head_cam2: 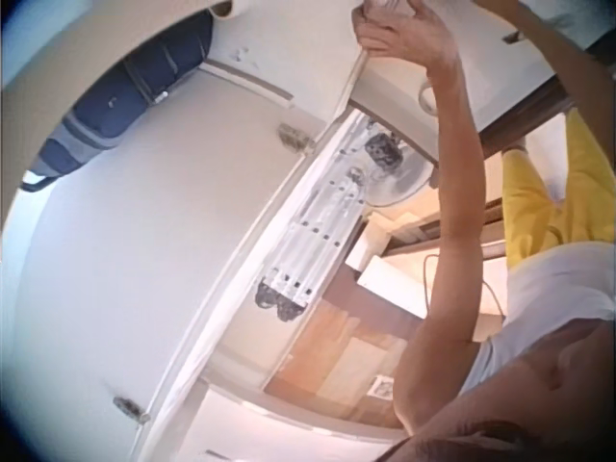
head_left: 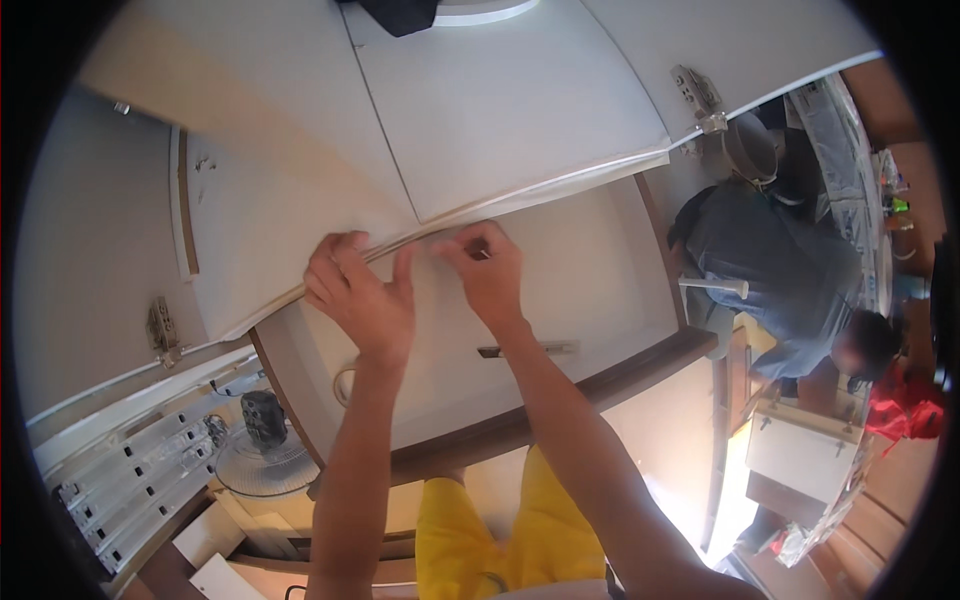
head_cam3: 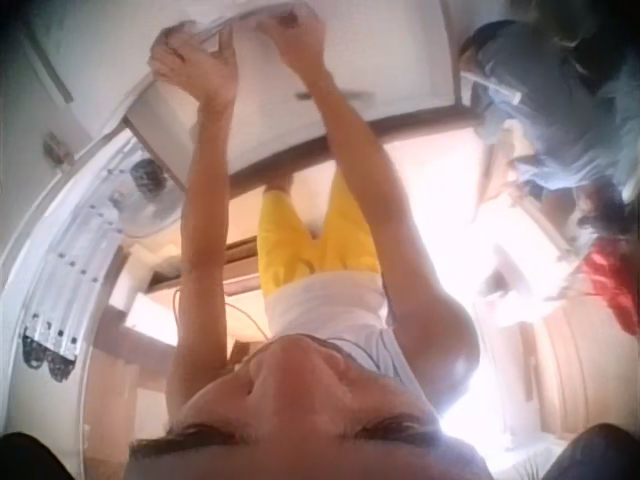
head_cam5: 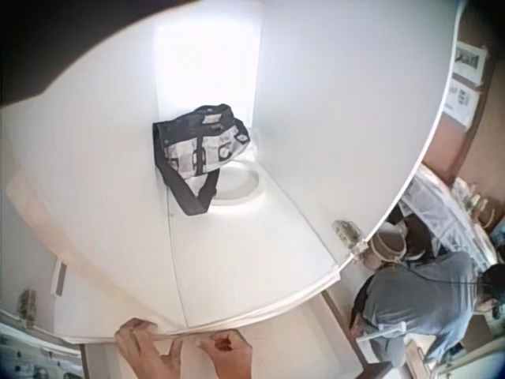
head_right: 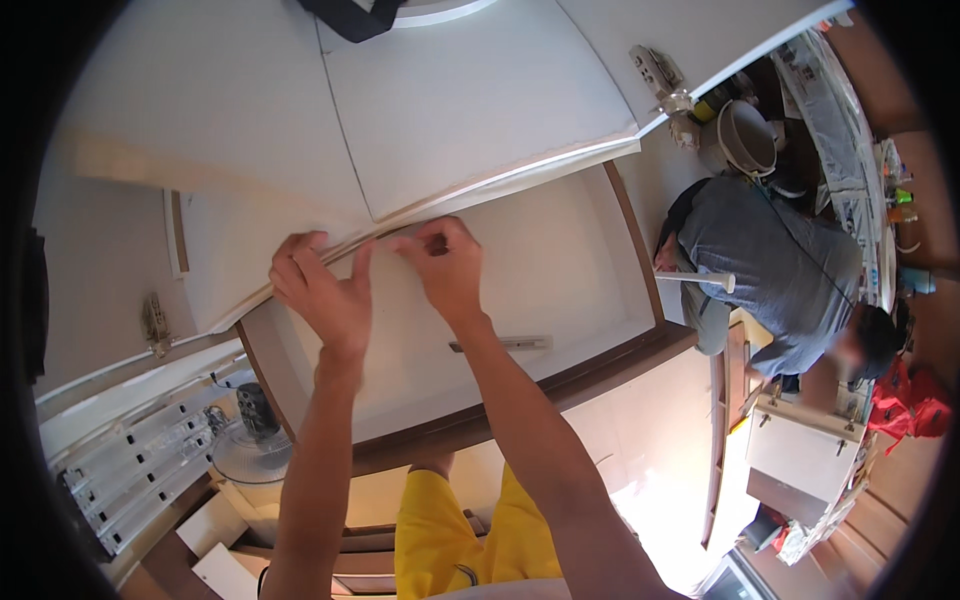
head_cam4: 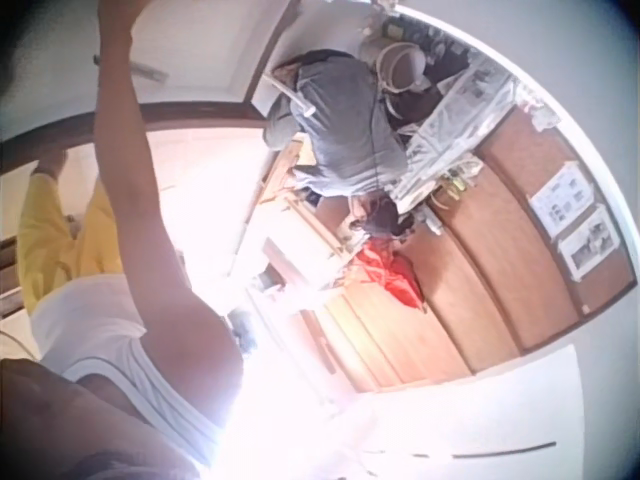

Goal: The person applies a strip of white edge banding to the front edge of a white cabinet door. They smooth the strip along the edge, press it firmly, and trim the excess material at the ends using a utility knife.

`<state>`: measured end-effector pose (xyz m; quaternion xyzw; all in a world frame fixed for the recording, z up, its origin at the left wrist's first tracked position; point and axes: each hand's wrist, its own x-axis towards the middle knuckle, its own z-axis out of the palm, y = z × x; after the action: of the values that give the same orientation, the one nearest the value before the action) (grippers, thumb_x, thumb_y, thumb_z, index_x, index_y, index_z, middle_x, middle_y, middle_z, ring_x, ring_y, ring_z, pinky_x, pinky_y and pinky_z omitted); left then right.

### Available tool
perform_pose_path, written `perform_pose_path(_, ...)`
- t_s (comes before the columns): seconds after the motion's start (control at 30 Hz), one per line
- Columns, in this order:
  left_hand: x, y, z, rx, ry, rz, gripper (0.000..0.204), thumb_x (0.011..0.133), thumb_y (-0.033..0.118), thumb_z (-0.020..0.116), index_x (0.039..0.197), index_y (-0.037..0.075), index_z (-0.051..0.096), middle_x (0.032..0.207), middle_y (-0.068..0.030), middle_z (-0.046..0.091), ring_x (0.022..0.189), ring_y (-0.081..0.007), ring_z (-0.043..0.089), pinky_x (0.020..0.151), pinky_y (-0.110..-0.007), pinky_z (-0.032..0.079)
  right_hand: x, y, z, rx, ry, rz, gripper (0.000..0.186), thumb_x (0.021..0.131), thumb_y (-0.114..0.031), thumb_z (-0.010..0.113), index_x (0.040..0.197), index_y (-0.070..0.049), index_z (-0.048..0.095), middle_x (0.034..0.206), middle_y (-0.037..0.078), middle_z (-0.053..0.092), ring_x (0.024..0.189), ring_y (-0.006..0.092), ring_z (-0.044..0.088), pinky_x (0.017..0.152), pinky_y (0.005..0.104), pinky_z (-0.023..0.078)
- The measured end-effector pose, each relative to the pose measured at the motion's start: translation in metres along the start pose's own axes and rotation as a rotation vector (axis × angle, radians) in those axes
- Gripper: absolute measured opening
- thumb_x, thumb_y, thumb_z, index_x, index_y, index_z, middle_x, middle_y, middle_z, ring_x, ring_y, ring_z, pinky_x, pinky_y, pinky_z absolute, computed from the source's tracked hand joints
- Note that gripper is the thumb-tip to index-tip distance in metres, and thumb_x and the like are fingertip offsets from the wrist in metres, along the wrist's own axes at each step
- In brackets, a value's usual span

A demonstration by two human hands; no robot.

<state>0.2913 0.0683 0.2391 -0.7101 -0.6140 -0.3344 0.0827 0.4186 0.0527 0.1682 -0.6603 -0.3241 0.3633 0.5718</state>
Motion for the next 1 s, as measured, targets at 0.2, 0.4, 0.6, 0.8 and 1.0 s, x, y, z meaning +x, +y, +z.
perform_pose_path(0.2,0.013,-0.031,0.004,-0.046,-0.067,0.128,0.061,0.075,0.039,0.087,0.117,0.007,0.057,0.127,-0.0124,0.056,0.113,-0.0352,0.048,0.099,-0.05,0.036,0.002,-0.029,0.013,-0.066,-0.128,0.227,0.047,0.07,-0.033,0.095,0.086,0.003,0.069,0.072,0.006,0.066,0.065,0.0123,0.057,0.062,0.0281,0.049)
perform_pose_path(0.4,0.027,-0.022,-0.003,0.104,-0.258,0.176,0.093,0.071,0.048,0.089,0.136,-0.003,0.046,0.131,-0.0193,0.049,0.119,-0.0404,0.043,0.1,-0.053,0.035,0.021,-0.01,-0.016,0.133,-0.019,0.281,0.037,0.08,-0.026,0.088,0.09,0.006,0.071,0.074,0.007,0.068,0.065,0.0114,0.058,0.062,0.0267,0.05)
perform_pose_path(0.6,0.027,-0.015,0.012,0.224,-0.173,0.172,0.108,0.069,0.071,0.08,0.135,-0.007,0.045,0.126,-0.026,0.044,0.108,-0.0425,0.039,0.1,-0.059,0.03,0.025,0.006,-0.026,0.295,0.078,0.322,0.033,0.087,-0.026,0.082,0.092,0.005,0.069,0.073,0.004,0.064,0.067,0.0113,0.058,0.063,0.0251,0.048)
perform_pose_path(0.8,0.027,-0.015,0.016,0.277,-0.213,0.162,0.11,0.069,0.073,0.079,0.138,-0.006,0.045,0.13,-0.0287,0.041,0.111,-0.0448,0.037,0.098,-0.062,0.029,0.028,-0.022,-0.029,0.121,-0.124,0.341,0.031,0.085,-0.027,0.083,0.085,0.001,0.071,0.071,0.002,0.064,0.068,0.0086,0.056,0.063,0.0257,0.045)
perform_pose_path(1.0,0.029,-0.01,0.012,0.345,-0.406,0.097,0.117,0.068,0.08,0.074,0.149,0.002,0.042,0.15,-0.0329,0.028,0.137,-0.0547,0.02,0.108,-0.07,0.019,0.05,-0.021,-0.053,0.009,-0.144,0.298,0.035,0.084,-0.032,0.084,0.08,0.001,0.072,0.067,0.002,0.064,0.066,0.0096,0.056,0.064,0.0256,0.045)
